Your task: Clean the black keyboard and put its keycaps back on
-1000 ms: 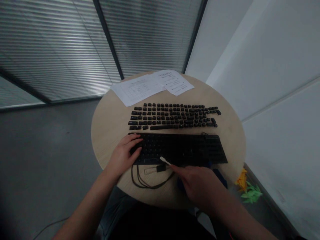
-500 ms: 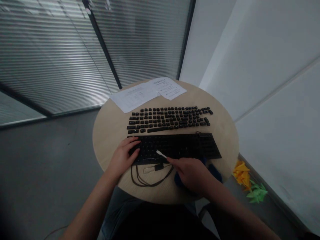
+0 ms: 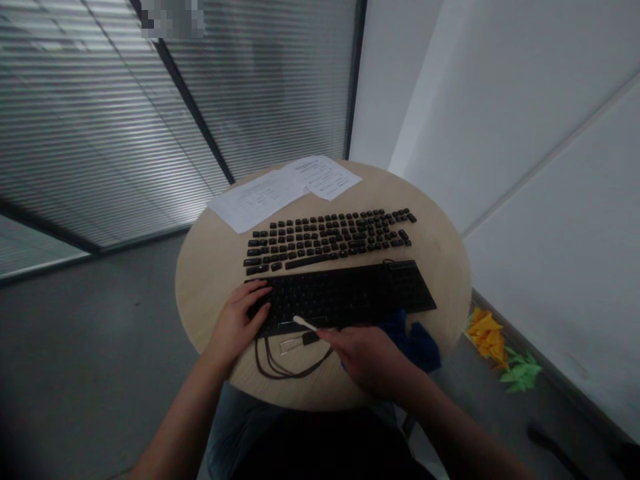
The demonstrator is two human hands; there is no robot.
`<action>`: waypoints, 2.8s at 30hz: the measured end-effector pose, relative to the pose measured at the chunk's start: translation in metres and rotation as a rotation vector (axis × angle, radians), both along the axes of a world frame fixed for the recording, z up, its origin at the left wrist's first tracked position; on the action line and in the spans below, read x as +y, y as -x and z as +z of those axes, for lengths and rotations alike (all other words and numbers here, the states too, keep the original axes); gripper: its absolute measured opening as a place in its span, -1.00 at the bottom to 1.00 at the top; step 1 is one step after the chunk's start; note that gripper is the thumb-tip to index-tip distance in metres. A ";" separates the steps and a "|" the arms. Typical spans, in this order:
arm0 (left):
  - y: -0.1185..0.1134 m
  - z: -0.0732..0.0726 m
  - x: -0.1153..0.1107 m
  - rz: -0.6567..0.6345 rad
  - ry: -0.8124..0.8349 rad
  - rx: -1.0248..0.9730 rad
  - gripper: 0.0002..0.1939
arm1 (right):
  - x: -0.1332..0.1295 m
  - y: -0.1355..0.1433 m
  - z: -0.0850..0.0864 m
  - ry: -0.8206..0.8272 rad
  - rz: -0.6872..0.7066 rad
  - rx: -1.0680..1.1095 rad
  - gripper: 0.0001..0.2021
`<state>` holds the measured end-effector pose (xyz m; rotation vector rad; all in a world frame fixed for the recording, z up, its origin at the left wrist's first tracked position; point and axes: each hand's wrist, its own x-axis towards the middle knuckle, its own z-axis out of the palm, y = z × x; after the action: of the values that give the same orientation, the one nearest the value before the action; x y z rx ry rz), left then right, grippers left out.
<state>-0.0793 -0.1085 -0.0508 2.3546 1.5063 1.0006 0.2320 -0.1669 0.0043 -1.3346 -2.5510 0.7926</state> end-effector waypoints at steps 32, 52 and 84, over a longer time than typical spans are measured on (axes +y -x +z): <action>0.000 0.006 -0.002 0.015 0.065 0.019 -0.71 | 0.028 -0.060 -0.002 0.069 0.024 -0.012 -0.52; 0.000 0.009 -0.004 0.024 0.102 0.029 -0.72 | 0.086 -0.070 0.011 0.123 0.171 0.024 -0.53; -0.003 0.011 -0.005 0.031 0.138 -0.015 -0.70 | 0.109 -0.073 0.047 0.130 0.148 -0.012 -0.54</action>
<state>-0.0766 -0.1137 -0.0402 2.2307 1.5583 0.8884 0.3054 -0.0577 0.0516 -1.1989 -2.6733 0.9955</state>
